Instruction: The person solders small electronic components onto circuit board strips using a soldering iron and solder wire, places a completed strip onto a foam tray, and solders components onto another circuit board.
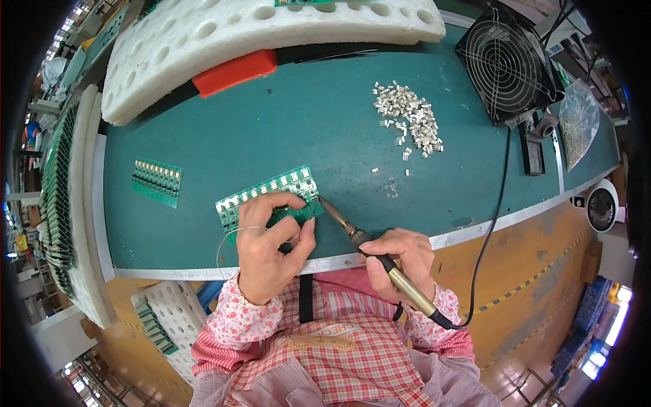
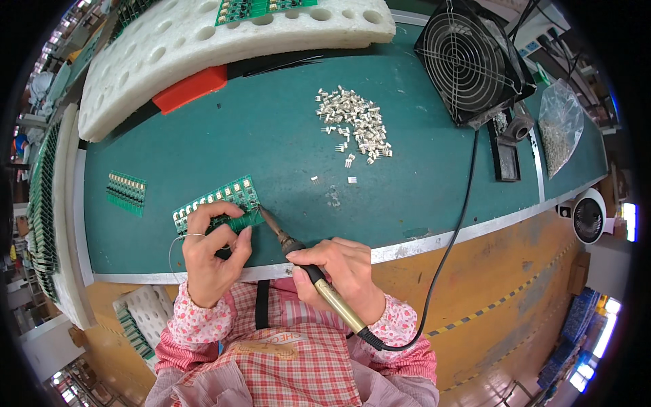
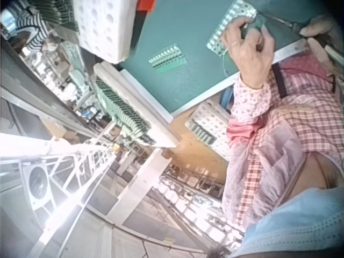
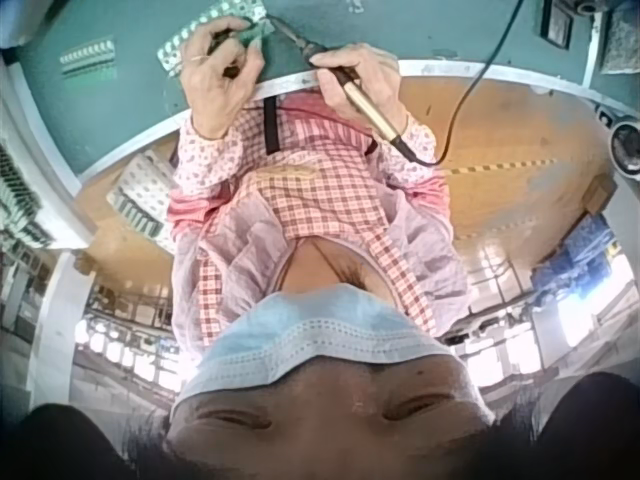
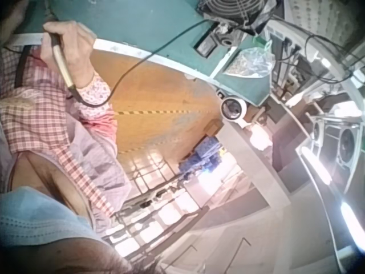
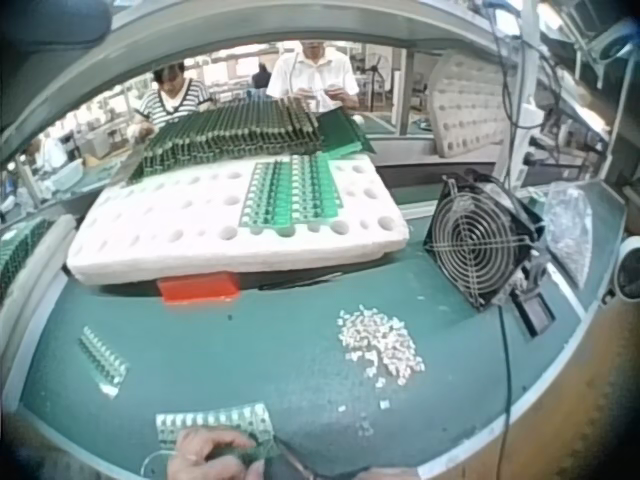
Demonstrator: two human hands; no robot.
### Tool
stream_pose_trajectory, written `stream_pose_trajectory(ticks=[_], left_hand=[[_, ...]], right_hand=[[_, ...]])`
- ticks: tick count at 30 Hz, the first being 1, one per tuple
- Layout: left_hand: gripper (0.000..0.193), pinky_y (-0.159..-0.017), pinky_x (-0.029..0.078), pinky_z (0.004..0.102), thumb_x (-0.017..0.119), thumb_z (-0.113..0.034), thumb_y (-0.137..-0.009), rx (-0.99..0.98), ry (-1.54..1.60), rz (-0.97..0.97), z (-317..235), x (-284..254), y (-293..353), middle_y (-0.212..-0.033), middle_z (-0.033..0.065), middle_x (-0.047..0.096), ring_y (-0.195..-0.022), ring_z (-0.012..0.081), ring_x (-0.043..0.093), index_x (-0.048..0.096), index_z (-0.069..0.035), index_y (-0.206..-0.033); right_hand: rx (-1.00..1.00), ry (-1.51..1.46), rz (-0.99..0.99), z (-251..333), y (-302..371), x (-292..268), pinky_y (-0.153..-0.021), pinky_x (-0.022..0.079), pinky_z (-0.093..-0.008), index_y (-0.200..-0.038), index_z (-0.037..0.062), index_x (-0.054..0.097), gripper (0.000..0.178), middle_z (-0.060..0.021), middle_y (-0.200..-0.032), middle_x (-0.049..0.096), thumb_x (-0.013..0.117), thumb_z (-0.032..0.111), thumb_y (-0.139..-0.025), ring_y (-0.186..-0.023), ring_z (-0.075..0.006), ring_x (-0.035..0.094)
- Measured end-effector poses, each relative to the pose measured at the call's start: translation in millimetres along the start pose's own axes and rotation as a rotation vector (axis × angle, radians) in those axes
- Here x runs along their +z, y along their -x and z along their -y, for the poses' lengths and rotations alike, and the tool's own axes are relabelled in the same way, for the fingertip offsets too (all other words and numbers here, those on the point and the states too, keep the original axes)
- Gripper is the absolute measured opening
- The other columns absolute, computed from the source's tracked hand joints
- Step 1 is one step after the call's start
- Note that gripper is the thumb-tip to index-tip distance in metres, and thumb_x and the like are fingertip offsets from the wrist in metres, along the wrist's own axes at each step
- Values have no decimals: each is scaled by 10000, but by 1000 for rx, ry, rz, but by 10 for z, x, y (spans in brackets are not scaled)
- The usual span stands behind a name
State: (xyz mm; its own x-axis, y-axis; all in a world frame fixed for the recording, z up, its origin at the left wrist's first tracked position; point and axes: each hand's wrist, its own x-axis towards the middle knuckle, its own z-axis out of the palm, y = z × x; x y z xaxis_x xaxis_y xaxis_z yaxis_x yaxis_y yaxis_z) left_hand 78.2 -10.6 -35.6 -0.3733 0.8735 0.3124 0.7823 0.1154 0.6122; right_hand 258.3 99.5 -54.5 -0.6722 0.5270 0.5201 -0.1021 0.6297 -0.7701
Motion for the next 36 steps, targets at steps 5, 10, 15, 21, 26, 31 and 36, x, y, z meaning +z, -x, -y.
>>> stream_pose_trajectory(ticks=[5, 10, 15, 21, 26, 31, 36], left_hand=[[192, -824, 467, 344, 761, 28, -696, -31, 28, -78, 41, 20, -147, -1092, 103, 652, -956, 263, 614, 660, -39, -846], [182, -859, 439, 353, 747, 41, -701, 80, -35, -29, 128, 43, -198, -989, 60, 702, -989, 256, 638, 681, -36, -852], [158, -863, 427, 355, 745, 36, -700, 59, -40, -24, 102, 36, -221, -929, 50, 714, -979, 253, 645, 679, -38, -824], [141, -858, 425, 355, 736, 35, -702, 45, -29, -23, 97, 36, -233, -908, 46, 716, -942, 239, 659, 676, -39, -807], [133, -858, 423, 352, 729, 40, -701, 41, -25, -22, 94, 34, -236, -907, 45, 716, -935, 234, 659, 675, -39, -794], [136, -856, 422, 351, 726, 43, -700, 44, -21, -32, 93, 39, -232, -908, 41, 716, -928, 232, 659, 676, -40, -795], [139, -848, 427, 350, 741, 30, -700, 74, -35, -41, 125, 44, -202, -962, 55, 714, -945, 237, 655, 677, -39, -803]], right_hand=[[55, -27, -19, 18, 8, 4, -516, 481, -295, -892, 20, 621, 198, -78, -686, 659, 709, 9, -715, -529, -204, 623], [35, -31, -49, -2, 12, 28, -507, 473, -296, -884, 28, 629, 199, -65, -693, 659, 718, 9, -707, -525, -200, 616], [29, -18, -48, -6, 19, 40, -500, 467, -294, -880, 33, 632, 202, -61, -698, 661, 721, 7, -700, -523, -194, 614], [-10, 4, -20, -13, 5, 28, -502, 463, -295, -926, 27, 597, 200, -54, -681, 668, 682, 13, -746, -523, -181, 618], [-42, -4, -26, -24, 13, 4, -506, 466, -304, -972, 13, 557, 174, -59, -655, 673, 625, 23, -813, -521, -174, 616], [-20, -14, -87, 0, 31, -9, -511, 471, -314, -974, -1, 543, 153, -78, -642, 668, 590, 41, -835, -514, -173, 600], [-31, -6, -107, 17, 48, -11, -510, 472, -315, -961, -4, 551, 138, -77, -626, 656, 580, 42, -834, -511, -173, 595]])
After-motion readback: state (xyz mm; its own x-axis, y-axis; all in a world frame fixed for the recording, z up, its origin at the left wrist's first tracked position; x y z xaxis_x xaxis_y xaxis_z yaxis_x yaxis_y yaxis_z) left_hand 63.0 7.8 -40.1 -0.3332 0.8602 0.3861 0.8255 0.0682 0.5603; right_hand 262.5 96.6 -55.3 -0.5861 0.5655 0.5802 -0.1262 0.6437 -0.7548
